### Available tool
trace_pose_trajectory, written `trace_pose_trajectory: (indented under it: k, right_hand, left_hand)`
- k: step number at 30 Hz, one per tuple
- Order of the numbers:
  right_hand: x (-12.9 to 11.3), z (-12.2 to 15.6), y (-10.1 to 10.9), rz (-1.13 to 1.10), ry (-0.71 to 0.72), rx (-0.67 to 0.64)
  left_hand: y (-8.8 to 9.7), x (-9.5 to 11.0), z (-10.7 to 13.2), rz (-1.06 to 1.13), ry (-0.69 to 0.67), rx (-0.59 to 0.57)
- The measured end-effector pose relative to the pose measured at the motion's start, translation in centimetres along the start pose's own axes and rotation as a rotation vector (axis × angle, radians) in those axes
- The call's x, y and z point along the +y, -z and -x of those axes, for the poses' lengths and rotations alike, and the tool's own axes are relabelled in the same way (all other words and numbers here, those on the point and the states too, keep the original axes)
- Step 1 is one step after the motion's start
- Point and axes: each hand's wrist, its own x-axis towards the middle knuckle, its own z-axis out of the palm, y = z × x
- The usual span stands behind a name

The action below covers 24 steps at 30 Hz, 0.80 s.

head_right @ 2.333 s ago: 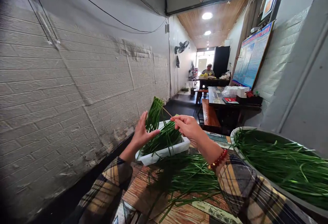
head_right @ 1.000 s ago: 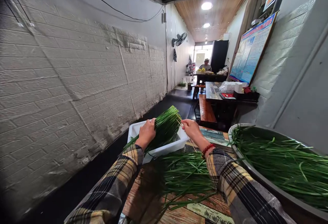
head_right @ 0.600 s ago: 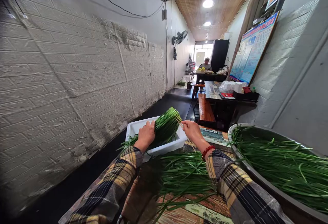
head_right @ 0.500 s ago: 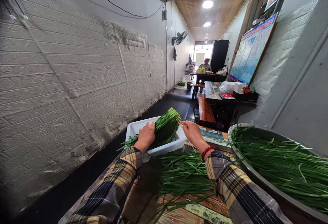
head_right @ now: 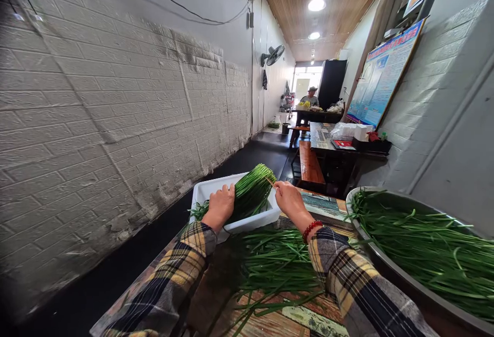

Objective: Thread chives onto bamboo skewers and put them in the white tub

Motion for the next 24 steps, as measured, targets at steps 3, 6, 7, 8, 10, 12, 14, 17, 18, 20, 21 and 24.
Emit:
trace_pose_trajectory:
  k: [3, 6, 7, 8, 10, 12, 14, 17, 18, 20, 21, 24]
  right_hand:
    - [0.0, -0.1, 0.0, 0.014, -0.003, -0.001]
    - [0.0, -0.2, 0.0, 0.019, -0.005, -0.002]
    - [0.0, -0.2, 0.0, 0.019, -0.007, -0.001]
    - [-0.1, -0.1, 0.0, 0.019, -0.011, 0.0]
    - [-0.1, -0.1, -0.1, 0.018, -0.021, 0.004]
    - [-0.1, 0.0, -0.1, 0.015, -0.033, 0.006]
    - [-0.1, -0.1, -0.2, 0.007, -0.047, 0.006]
    - [-0.2, -0.5, -0.4, -0.01, -0.071, 0.003]
    - [-0.2, -0.7, -0.4, -0.017, -0.079, 0.0]
    - [-0.3, -1.3, -0.7, -0.035, -0.095, -0.003]
    - [-0.4, -1.6, -0.8, -0.046, -0.102, -0.003]
    - [-0.4, -2.7, -1.2, -0.088, -0.123, -0.006]
  left_hand:
    - [0.1, 0.2, 0.0, 0.005, -0.002, 0.002]
    - [0.1, 0.3, -0.1, 0.012, -0.011, 0.008]
    - [0.1, 0.3, -0.1, 0.014, -0.014, 0.009]
    - [0.0, 0.4, -0.2, 0.016, -0.016, 0.01]
    - [0.0, 0.5, -0.2, 0.017, -0.019, 0.011]
    - [-0.1, 0.5, -0.2, 0.018, -0.021, 0.011]
    - [-0.2, 0.6, -0.2, 0.018, -0.026, 0.012]
    - [-0.3, 0.7, -0.1, 0.019, -0.033, 0.017]
    - [-0.3, 0.7, -0.1, 0.02, -0.035, 0.019]
    - [-0.3, 0.7, -0.1, 0.021, -0.038, 0.022]
    - [-0.3, 0.7, 0.0, 0.021, -0.039, 0.022]
    - [-0.2, 0.8, 0.0, 0.024, -0.036, 0.021]
